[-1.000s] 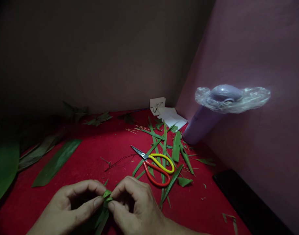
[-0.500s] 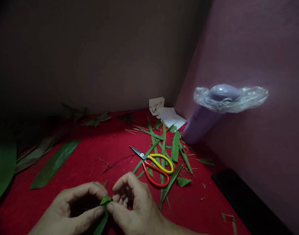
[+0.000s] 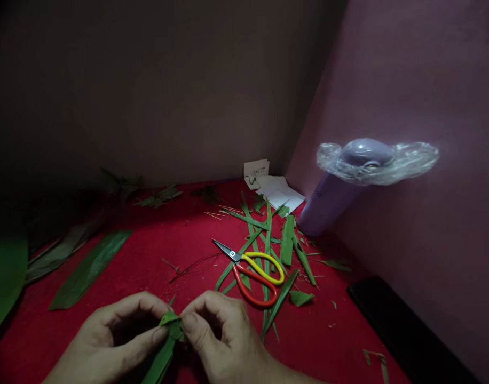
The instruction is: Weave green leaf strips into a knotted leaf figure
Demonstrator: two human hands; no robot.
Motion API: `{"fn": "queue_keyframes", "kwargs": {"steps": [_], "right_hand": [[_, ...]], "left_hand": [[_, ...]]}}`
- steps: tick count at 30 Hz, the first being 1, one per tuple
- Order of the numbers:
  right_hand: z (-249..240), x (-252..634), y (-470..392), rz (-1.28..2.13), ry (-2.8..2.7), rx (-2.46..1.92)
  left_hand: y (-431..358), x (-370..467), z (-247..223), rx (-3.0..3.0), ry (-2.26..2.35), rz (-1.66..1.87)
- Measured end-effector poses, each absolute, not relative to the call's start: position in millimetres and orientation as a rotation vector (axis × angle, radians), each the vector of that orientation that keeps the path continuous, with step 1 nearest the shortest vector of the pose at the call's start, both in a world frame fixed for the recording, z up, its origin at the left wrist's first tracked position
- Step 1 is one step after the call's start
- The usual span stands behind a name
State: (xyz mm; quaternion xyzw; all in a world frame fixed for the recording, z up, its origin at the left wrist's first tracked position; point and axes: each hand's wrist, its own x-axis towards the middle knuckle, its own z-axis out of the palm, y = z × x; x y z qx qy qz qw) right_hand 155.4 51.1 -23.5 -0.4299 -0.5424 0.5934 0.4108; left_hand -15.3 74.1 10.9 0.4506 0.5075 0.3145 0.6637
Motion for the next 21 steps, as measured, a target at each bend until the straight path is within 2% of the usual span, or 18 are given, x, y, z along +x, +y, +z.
{"fn": "queue_keyframes", "kwargs": {"steps": [11, 21], "right_hand": [[-21.6, 152.1, 51.8, 1.255, -1.473, -1.223], [-23.2, 154.8, 51.8, 0.876, -1.726, -1.097]], "left_hand": [[71.8, -13.4, 5.6, 0.984, 1.173, 0.769], [72.1, -17.3, 1.5, 0.9, 1.118, 0.769]]}}
